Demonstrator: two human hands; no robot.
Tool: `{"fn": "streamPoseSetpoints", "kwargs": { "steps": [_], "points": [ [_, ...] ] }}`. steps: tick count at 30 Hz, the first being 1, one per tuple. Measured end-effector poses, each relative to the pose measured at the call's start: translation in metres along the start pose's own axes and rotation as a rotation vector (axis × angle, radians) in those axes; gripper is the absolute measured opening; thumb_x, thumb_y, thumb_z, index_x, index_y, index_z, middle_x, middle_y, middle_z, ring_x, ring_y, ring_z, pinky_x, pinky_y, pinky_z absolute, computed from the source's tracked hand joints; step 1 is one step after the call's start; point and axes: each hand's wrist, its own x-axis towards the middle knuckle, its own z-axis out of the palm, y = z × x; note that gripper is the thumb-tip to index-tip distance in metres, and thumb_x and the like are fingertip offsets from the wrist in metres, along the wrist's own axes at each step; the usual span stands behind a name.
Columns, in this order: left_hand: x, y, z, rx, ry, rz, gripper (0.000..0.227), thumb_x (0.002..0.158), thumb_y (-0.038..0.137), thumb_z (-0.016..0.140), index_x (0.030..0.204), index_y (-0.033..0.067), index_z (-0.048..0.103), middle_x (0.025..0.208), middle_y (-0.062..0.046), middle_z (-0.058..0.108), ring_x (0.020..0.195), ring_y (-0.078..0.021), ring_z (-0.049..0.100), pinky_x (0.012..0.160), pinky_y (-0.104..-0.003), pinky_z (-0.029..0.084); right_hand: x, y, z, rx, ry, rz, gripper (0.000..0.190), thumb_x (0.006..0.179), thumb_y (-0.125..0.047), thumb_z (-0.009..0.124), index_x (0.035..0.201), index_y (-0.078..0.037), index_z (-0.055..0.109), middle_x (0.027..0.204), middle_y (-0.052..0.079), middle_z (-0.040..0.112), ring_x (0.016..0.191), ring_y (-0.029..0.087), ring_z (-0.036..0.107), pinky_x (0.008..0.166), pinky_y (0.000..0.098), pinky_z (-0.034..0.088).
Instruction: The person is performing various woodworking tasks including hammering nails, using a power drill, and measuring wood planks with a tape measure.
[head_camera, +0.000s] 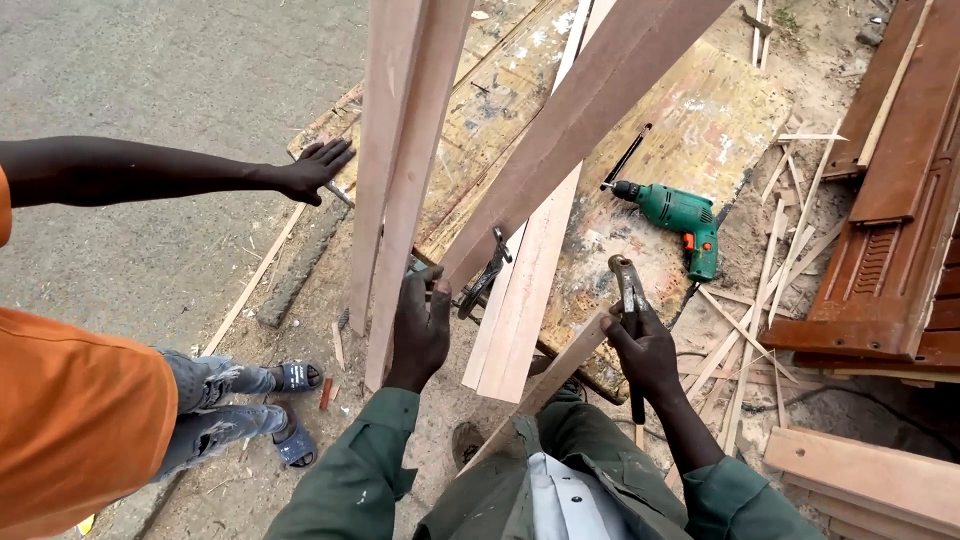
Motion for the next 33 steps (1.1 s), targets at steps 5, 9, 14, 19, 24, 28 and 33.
{"fn": "streamPoseSetpoints", "kwargs": {
  "steps": [5,9,14,19,24,28,33],
  "points": [
    [0.094,0.025,0.041,-0.210,-0.121,0.218,0.047,0.093,0.031,0.021,0.120,-0.0044,0.037,0.113,-0.029,0.041,0.114,-0.0398,0.036,0.097,-0.048,0.025,0.024,0.030,-0.005,0.111,-0.093,0.013,0.027,0.075,-0.028,0.064,0.090,-0.007,0.055,0.050,0.008,0.048,0.054,0.014,0.048,0.051,0.0250,0.035],
    [0.183,-0.005,0.084,-0.226,-0.166,0.036,0.049,0.091,0.043,0.025,0.107,0.0013,0.045,0.091,-0.005,0.049,0.086,-0.0123,0.045,0.078,-0.025,0.036,0.043,0.021,-0.014,0.051,-0.110,0.087,0.028,0.075,-0.027,0.062,0.083,-0.001,0.058,0.048,0.015,0.050,0.048,0.021,0.047,0.047,0.0307,0.036],
    [0.286,-0.041,0.145,0.303,-0.200,0.019,0.028,0.085,0.028,0.045,0.096,0.0021,0.046,0.073,-0.013,0.051,0.073,-0.0272,0.050,0.066,-0.040,0.037,0.077,0.065,-0.017,0.177,-0.209,0.216,0.032,0.076,-0.030,0.062,0.096,-0.005,0.058,0.073,0.017,0.060,0.063,0.021,0.055,0.056,0.0346,0.043],
    [0.349,-0.060,0.190,0.704,-0.308,0.124,0.041,0.080,0.015,0.048,0.119,0.0044,0.041,0.094,-0.016,0.050,0.087,-0.0334,0.046,0.072,-0.045,0.038,0.110,0.048,-0.033,0.108,-0.428,0.410,0.059,0.069,-0.044,0.053,0.120,-0.015,0.044,0.055,-0.001,0.040,0.049,0.010,0.036,0.048,0.0256,0.030],
    [0.401,-0.078,0.215,0.970,-0.418,0.354,0.052,0.078,-0.002,0.036,0.129,0.0003,0.031,0.109,-0.022,0.042,0.093,-0.0381,0.040,0.068,-0.046,0.041,0.122,0.066,-0.026,0.190,-0.482,0.582,0.061,0.067,-0.040,0.059,0.123,-0.016,0.048,0.072,-0.001,0.049,0.057,0.009,0.039,0.054,0.0229,0.032],
    [0.440,-0.088,0.235,1.187,-0.493,0.272,0.066,0.072,-0.005,0.046,0.133,0.0057,0.022,0.131,-0.020,0.026,0.106,-0.0416,0.037,0.084,-0.046,0.036,0.127,0.074,-0.021,0.171,-0.501,0.403,0.025,0.072,-0.035,0.061,0.085,-0.014,0.056,0.063,-0.002,0.042,0.057,0.011,0.037,0.053,0.0248,0.031],
    [0.461,-0.145,0.230,1.389,-0.212,0.499,0.024,0.060,-0.003,0.061,0.084,0.0016,0.057,0.080,-0.014,0.057,0.071,-0.0304,0.055,0.053,-0.039,0.050,0.129,0.074,-0.022,0.139,-0.591,0.465,0.029,0.071,-0.039,0.059,0.087,-0.014,0.055,0.070,-0.001,0.046,0.063,0.012,0.040,0.058,0.0254,0.033]
  ]
}}
